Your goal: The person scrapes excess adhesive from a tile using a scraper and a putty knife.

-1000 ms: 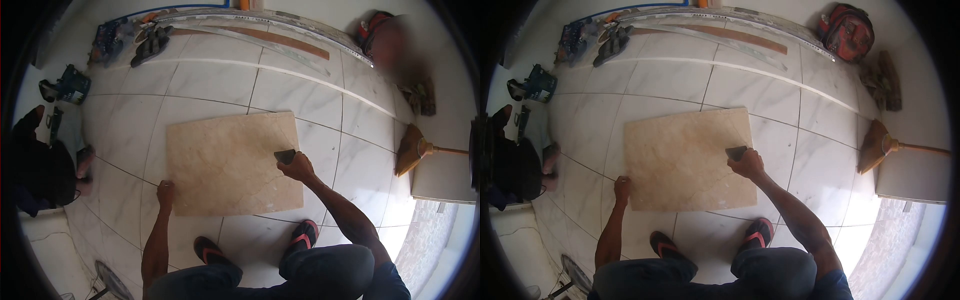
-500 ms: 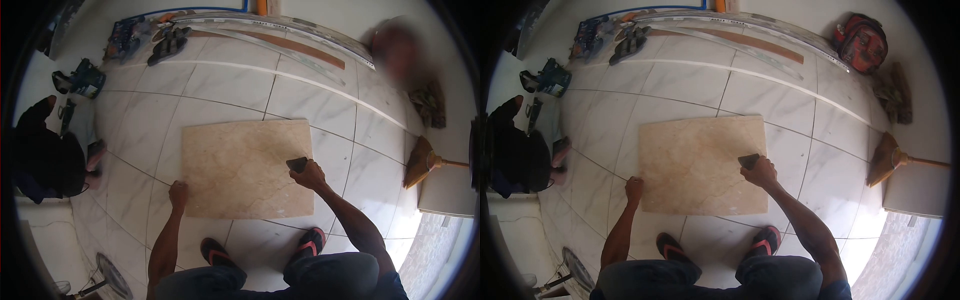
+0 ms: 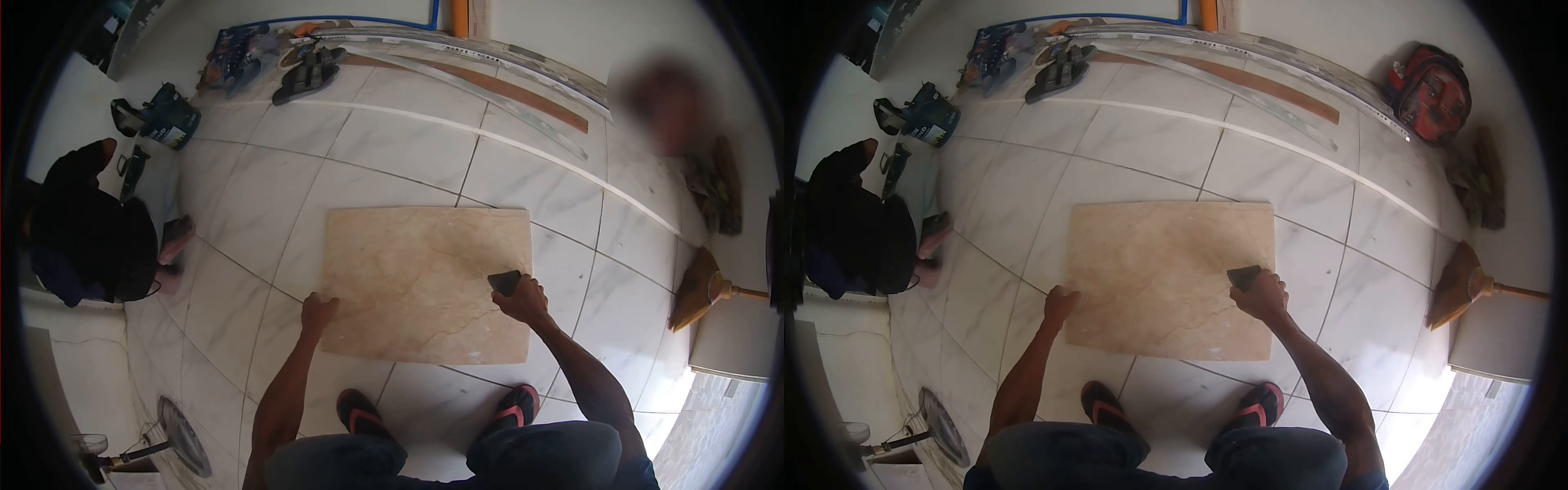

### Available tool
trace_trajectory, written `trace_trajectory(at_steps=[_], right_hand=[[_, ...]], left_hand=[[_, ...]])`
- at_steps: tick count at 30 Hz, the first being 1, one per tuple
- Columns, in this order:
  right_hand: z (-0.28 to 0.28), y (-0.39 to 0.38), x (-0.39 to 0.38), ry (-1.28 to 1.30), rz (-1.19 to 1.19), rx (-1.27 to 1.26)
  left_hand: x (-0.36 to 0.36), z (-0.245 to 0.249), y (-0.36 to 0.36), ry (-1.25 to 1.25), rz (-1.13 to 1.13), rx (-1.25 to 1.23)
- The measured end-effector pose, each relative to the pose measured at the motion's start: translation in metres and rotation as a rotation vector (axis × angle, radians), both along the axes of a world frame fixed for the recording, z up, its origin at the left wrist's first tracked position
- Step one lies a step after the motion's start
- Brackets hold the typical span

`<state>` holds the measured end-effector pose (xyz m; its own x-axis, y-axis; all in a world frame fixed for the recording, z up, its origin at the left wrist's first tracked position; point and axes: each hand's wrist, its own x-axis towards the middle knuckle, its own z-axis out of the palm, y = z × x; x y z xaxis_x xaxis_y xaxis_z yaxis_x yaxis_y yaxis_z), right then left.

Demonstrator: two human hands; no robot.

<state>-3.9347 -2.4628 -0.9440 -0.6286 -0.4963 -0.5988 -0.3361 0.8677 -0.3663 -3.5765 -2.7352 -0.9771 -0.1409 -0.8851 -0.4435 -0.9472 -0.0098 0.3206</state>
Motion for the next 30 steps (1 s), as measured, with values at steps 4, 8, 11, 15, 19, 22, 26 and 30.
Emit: trace_trajectory(at_steps=[4, 8, 11, 15, 19, 22, 26, 30], right_hand=[[-0.008, 0.003, 0.0, 0.013, 0.014, -0.007], [-0.012, 0.003, -0.016, -0.135, 0.052, -0.016], [0.005, -0.009, -0.031, -0.037, 0.194, 0.059], [0.069, -0.067, -0.058, 0.177, 0.481, 0.152], [0.131, -0.156, -0.074, 0.252, 0.624, 0.19], [0.141, -0.199, -0.06, 0.346, 0.394, 0.037], [0.111, -0.21, -0.031, 0.22, 0.373, 0.0], [0.11, -0.185, -0.033, 0.209, 0.488, 0.128]], left_hand=[[-0.003, 0.003, -0.004, -0.098, -0.096, 0.049], [-0.017, 0.027, -0.007, -0.197, -0.312, 0.038], [-0.065, 0.12, 0.005, -0.133, -0.615, 0.0], [-0.146, 0.304, 0.068, 0.057, -1.027, 0.102], [-0.195, 0.407, 0.119, 0.164, -1.573, -0.017], [-0.207, 0.436, 0.147, 0.218, -1.811, -0.174], [-0.206, 0.438, 0.171, 0.273, -1.985, -0.271], [-0.202, 0.434, 0.183, 0.304, -2.078, -0.295]])
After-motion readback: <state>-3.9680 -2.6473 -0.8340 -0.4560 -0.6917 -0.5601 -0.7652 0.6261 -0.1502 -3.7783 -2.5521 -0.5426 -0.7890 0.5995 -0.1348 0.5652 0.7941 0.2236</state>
